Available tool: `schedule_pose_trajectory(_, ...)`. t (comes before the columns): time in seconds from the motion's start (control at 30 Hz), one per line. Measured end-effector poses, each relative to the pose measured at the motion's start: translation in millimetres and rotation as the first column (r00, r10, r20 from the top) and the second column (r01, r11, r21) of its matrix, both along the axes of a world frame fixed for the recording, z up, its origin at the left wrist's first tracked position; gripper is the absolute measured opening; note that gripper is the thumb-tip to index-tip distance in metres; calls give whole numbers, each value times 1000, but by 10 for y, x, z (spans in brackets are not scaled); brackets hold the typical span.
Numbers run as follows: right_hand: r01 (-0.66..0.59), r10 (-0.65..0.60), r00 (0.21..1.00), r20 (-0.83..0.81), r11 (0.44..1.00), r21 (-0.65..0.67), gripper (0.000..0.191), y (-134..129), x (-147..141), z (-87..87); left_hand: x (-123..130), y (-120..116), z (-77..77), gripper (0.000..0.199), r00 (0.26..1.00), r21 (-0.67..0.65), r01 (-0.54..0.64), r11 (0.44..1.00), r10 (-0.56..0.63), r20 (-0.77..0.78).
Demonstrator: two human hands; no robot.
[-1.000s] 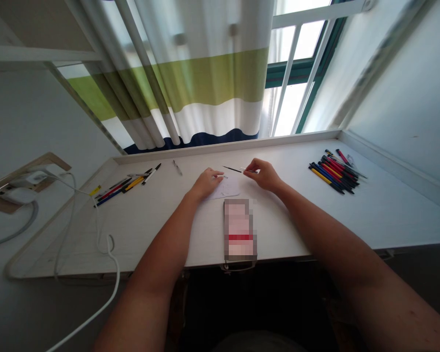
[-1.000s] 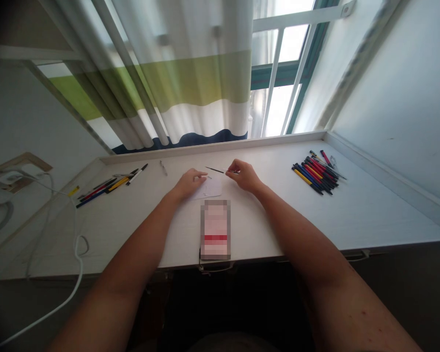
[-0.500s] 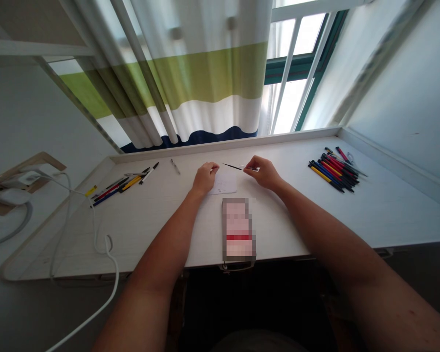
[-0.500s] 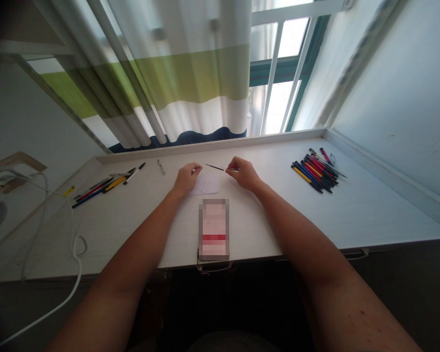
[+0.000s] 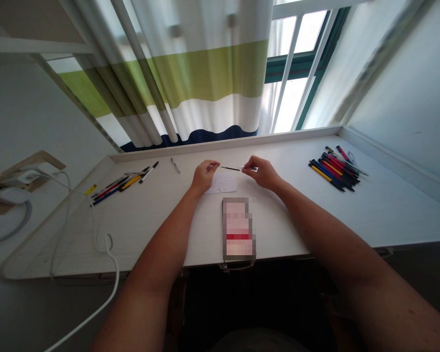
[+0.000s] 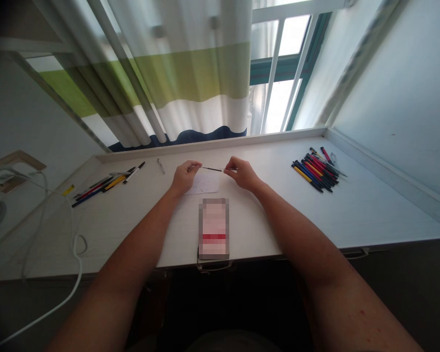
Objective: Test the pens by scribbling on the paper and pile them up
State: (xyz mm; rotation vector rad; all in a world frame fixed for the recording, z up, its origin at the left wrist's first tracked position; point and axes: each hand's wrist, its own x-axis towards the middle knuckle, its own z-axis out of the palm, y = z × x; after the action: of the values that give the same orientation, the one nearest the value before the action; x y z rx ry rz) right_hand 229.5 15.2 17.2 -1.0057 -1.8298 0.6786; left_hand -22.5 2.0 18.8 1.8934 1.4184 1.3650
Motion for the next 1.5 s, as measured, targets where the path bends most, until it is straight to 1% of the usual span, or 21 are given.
schedule_pose_trajectory(0.2, 7, -7, 1000, -3, 1000, 6, 28, -4, 0, -2, -7, -19, 24, 14, 1000, -14, 9, 1000, -9, 4)
schedule_pose_trajectory(0.4, 0, 0, 1000, 20, 1000, -4, 26, -38, -26, 23, 11, -17, -8, 16, 999, -13, 24, 1000, -24, -49)
schedule_pose_trajectory(0.57, -10, 10, 999, 34, 1000, -5, 29, -73, -64, 35, 76, -25, -44, 14, 993, -11, 116, 993, -117, -27)
schedule_pose_trajectory(0.63, -6, 6, 1000, 13, 1000, -13, 33, -71, -70, 26, 99, -20, -40, 18, 994, -9, 103, 995, -102, 32)
schedule_pose_trajectory(0.73, 6, -7, 999, -42, 999, -34, 38, -53, -66, 4, 96, 12, -16, 27, 974, 5, -5, 1000, 3, 227)
schedule_pose_trajectory(0.8, 5, -8, 998, -63, 999, -44, 40, -44, -64, -6, 71, 42, 0, 30, 926, -17, -63, 998, 65, 371)
schedule_pose_trajectory(0.83, 3, -6, 998, -69, 999, -47, 40, -42, -65, -9, 55, 56, 5, 30, 898, -37, -73, 997, 82, 432)
schedule_pose_trajectory(0.93, -13, 9, 997, -79, 999, -49, 40, -51, -85, -8, 26, 81, 8, 30, 823, -84, -52, 995, 90, 561)
schedule_pose_trajectory(1.0, -23, 18, 996, -88, 999, -46, 40, -62, -102, -4, 35, 81, 4, 27, 804, -100, -20, 995, 75, 590)
schedule_pose_trajectory(1.13, -26, 22, 995, -102, 999, -36, 39, -82, -119, 8, 92, 49, 2, 21, 801, -106, 52, 993, 22, 599)
schedule_pose_trajectory(1.23, -10, 7, 996, -88, 999, -32, 39, -92, -117, 20, 115, 26, 10, 19, 770, -103, 94, 990, -7, 638)
schedule_pose_trajectory(1.4, -3, 2, 996, -89, 1000, -18, 39, -105, -118, 35, 89, 35, 13, 20, 745, -116, 81, 990, 17, 666)
schedule_pose_trajectory(1.5, 3, -4, 996, -85, 1000, -14, 38, -110, -120, 41, 73, 39, 10, 20, 765, -126, 74, 989, 25, 643)
